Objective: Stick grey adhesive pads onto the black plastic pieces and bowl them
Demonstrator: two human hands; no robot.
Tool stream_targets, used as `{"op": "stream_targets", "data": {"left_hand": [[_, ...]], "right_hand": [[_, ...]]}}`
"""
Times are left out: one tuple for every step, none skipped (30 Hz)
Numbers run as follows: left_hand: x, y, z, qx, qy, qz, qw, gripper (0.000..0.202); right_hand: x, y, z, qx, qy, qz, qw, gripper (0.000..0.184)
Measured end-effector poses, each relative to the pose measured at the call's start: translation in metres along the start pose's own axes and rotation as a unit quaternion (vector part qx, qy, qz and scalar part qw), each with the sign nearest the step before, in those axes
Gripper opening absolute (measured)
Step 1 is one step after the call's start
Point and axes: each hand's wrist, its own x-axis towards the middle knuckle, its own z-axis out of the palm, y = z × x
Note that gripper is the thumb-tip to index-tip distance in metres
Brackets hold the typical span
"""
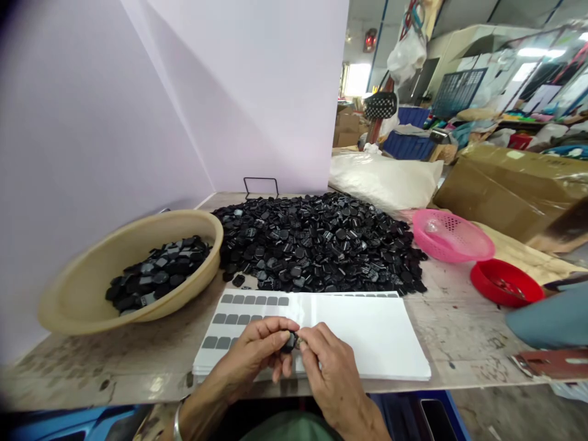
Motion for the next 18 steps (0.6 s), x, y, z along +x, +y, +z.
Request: {"op": "stream_targets", "data": {"left_hand": [[0.001, -0.001, 0.000, 0.005, 0.006, 0.003, 1.000, 0.032], [0.001, -0.003, 0.000, 0.014, 0.013, 0.005, 1.000, 0.032], [0.002, -0.004, -0.001, 0.028, 0.019, 0.006, 0.999, 0.031], [0.002, -0.004, -0.002, 0.048, 0.025, 0.008, 0.999, 0.030], [0.002, -0.003, -0.004, 0.072, 0.032, 0.012, 0.997, 0.028], [0.001, -0.001, -0.007, 0.099, 0.047, 0.021, 0.994, 0.027], [0.000, 0.003, -0.012, 0.124, 0.069, 0.034, 0.989, 0.025], [-0.001, 0.009, -0.017, 0.147, 0.100, 0.053, 0.983, 0.024], [-0.002, 0.015, -0.023, 0.163, 0.137, 0.075, 0.974, 0.023], [-0.002, 0.021, -0.028, 0.173, 0.172, 0.097, 0.965, 0.023], [-0.002, 0.026, -0.034, 0.178, 0.197, 0.111, 0.958, 0.022], [-0.002, 0.029, -0.038, 0.182, 0.209, 0.115, 0.954, 0.021], [0.000, 0.030, -0.042, 0.185, 0.206, 0.107, 0.955, 0.019], [0.002, 0.029, -0.044, 0.191, 0.194, 0.095, 0.957, 0.019], [0.005, 0.026, -0.046, 0.203, 0.181, 0.083, 0.959, 0.018], [0.008, 0.021, -0.046, 0.218, 0.171, 0.076, 0.958, 0.019], [0.010, 0.016, -0.046, 0.233, 0.167, 0.074, 0.955, 0.019], [0.012, 0.012, -0.046, 0.246, 0.167, 0.077, 0.951, 0.020]], "right_hand": [[0.000, -0.001, 0.001, -0.006, -0.002, -0.001, 1.000, 0.022], [0.001, -0.002, 0.001, -0.014, -0.004, -0.003, 1.000, 0.023], [0.002, -0.003, 0.002, -0.024, -0.009, -0.004, 1.000, 0.023], [0.003, -0.004, 0.002, -0.036, -0.015, -0.004, 0.999, 0.023], [0.004, -0.005, 0.001, -0.055, -0.023, 0.000, 0.998, 0.023], [0.006, -0.005, 0.000, -0.081, -0.031, 0.010, 0.996, 0.023], [0.008, -0.004, -0.001, -0.112, -0.038, 0.028, 0.993, 0.023], [0.010, -0.003, -0.003, -0.146, -0.042, 0.051, 0.987, 0.023], [0.013, -0.002, -0.005, -0.179, -0.045, 0.076, 0.980, 0.023], [0.015, -0.001, -0.006, -0.210, -0.047, 0.099, 0.972, 0.022], [0.017, -0.001, -0.006, -0.236, -0.052, 0.113, 0.964, 0.022], [0.018, -0.001, -0.006, -0.261, -0.061, 0.115, 0.957, 0.021], [0.020, -0.003, -0.004, -0.285, -0.073, 0.109, 0.949, 0.019], [0.020, -0.005, -0.001, -0.308, -0.088, 0.094, 0.943, 0.018], [0.021, -0.008, 0.003, -0.326, -0.100, 0.076, 0.937, 0.017], [0.021, -0.011, 0.007, -0.338, -0.107, 0.058, 0.933, 0.017], [0.020, -0.014, 0.011, -0.344, -0.110, 0.043, 0.931, 0.017], [0.019, -0.016, 0.015, -0.345, -0.109, 0.031, 0.932, 0.017]]}}
